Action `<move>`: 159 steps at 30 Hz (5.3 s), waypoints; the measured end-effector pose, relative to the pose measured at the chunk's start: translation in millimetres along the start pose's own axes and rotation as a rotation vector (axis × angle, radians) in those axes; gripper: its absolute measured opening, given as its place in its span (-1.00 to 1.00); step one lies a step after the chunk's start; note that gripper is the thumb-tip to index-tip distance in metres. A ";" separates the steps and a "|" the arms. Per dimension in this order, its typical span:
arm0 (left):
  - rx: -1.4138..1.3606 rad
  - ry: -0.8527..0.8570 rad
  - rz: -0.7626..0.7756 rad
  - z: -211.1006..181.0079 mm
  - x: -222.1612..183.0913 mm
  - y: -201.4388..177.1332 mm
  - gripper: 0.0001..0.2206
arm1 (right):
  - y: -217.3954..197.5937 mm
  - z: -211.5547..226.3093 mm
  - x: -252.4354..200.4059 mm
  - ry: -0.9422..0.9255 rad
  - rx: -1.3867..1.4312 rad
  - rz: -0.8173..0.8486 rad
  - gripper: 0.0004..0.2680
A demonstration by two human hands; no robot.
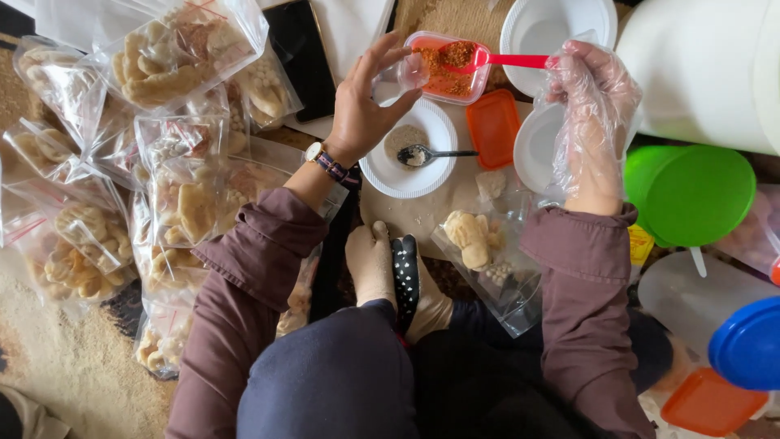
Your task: Packing snacks into plastic bags and adding seasoning using a spoon.
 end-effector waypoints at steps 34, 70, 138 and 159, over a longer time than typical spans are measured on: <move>-0.253 0.088 -0.353 -20.0 1.7 19.3 -0.24 | 104.9 139.5 -51.6 -0.952 -0.911 0.468 -0.91; -1.480 -0.470 0.055 -77.2 -13.9 -53.8 -0.29 | 29.2 -49.4 -0.1 -0.415 -0.516 0.062 -0.83; -0.655 -0.176 0.412 -321.7 -80.8 32.3 -0.89 | -76.6 39.6 -294.7 -0.280 0.124 -0.022 -0.53; -0.708 -0.191 0.495 -294.4 -98.4 40.8 -0.80 | -76.6 5.2 -303.3 -0.194 0.168 -0.056 -0.74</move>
Point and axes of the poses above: each hand's wrist, its own x-axis towards the middle knuckle, its own y-axis out of the palm, z = x × y, the point moved 2 cm from there along x, towards the middle knuckle, and after that the axes turned 5 degrees about y, right-handed, at the moved point
